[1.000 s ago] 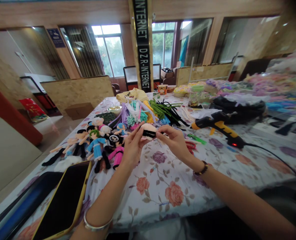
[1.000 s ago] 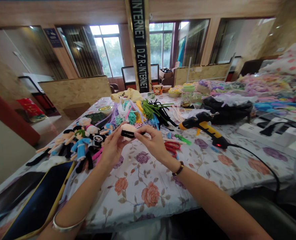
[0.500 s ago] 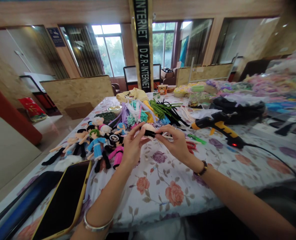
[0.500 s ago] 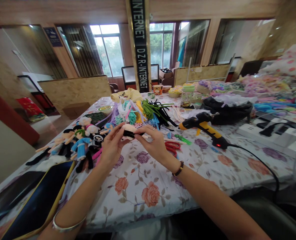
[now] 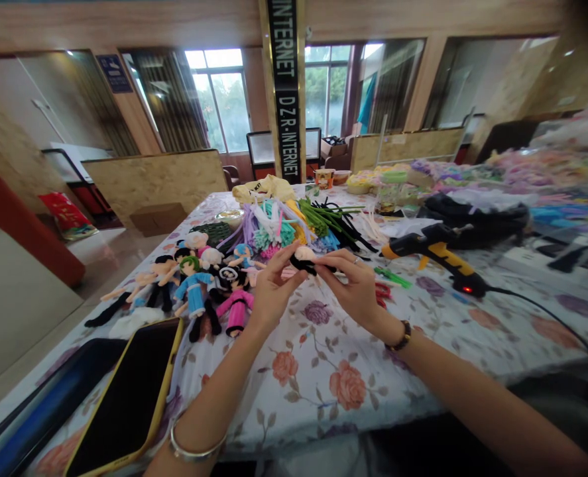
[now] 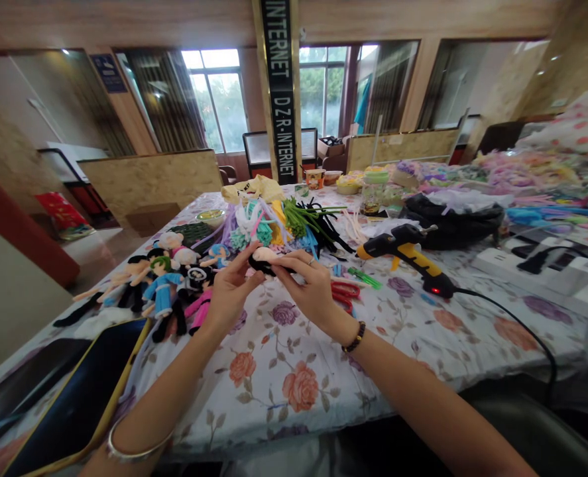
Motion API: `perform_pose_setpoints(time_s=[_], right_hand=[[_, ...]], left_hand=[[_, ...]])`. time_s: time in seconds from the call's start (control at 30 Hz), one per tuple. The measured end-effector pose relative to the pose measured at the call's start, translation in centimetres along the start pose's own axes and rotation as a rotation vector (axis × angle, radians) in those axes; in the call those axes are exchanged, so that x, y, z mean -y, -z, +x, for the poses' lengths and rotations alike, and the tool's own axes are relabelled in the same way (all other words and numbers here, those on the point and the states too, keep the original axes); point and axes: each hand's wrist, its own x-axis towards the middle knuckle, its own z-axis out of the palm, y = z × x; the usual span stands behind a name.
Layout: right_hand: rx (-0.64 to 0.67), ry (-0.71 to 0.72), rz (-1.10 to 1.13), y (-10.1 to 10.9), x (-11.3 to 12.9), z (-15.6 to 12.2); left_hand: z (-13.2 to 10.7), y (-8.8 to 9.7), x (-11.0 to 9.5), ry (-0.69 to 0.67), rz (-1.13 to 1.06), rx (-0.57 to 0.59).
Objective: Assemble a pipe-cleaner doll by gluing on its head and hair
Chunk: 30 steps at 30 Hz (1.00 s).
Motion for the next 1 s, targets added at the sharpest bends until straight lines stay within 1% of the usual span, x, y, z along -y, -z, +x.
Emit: perform_pose_setpoints(time_s=[0.07,0.13,0.27,0.4,0.57,0.67,0.9,1.0], right_hand=[[-0.013,0.036,-0.037,-0.01,0.05,-0.05],[-0.023,0.07,-0.077,-0.05,0.06,-0.14],[-0.047,0.123,-0.128,-0.12,0.07,-0.24],[-0.05,0.14,-0.134,-0.09,0.14,-0.17],[-0.053,0.151,-0.125,-0.05,0.31,-0.12],[-0.061,0.154,-0.126,-0.07,0.4,-0.13],[-0.076,0.139,-0.138,-0.12,0.34,-0.22],[-0.064,0.14,-0.131,-0.1,0.23,-0.25]], left_hand=[[-0.06,-0.11,-0.15,-0.001,0.027,-0.019],[-0.11,-0.24,-0.29,-0.003,0.049,-0.066],[-0.13,-0.45,-0.46,0.027,0.036,-0.137],[-0.13,-0.49,-0.48,0.043,0.024,-0.147],[-0.11,-0.36,-0.29,-0.037,0.081,-0.1],[-0.07,-0.33,-0.08,-0.037,0.087,-0.087],[-0.05,-0.53,0.04,-0.025,0.002,-0.125],[-0.16,-0.62,-0.18,0.006,-0.046,-0.106]])
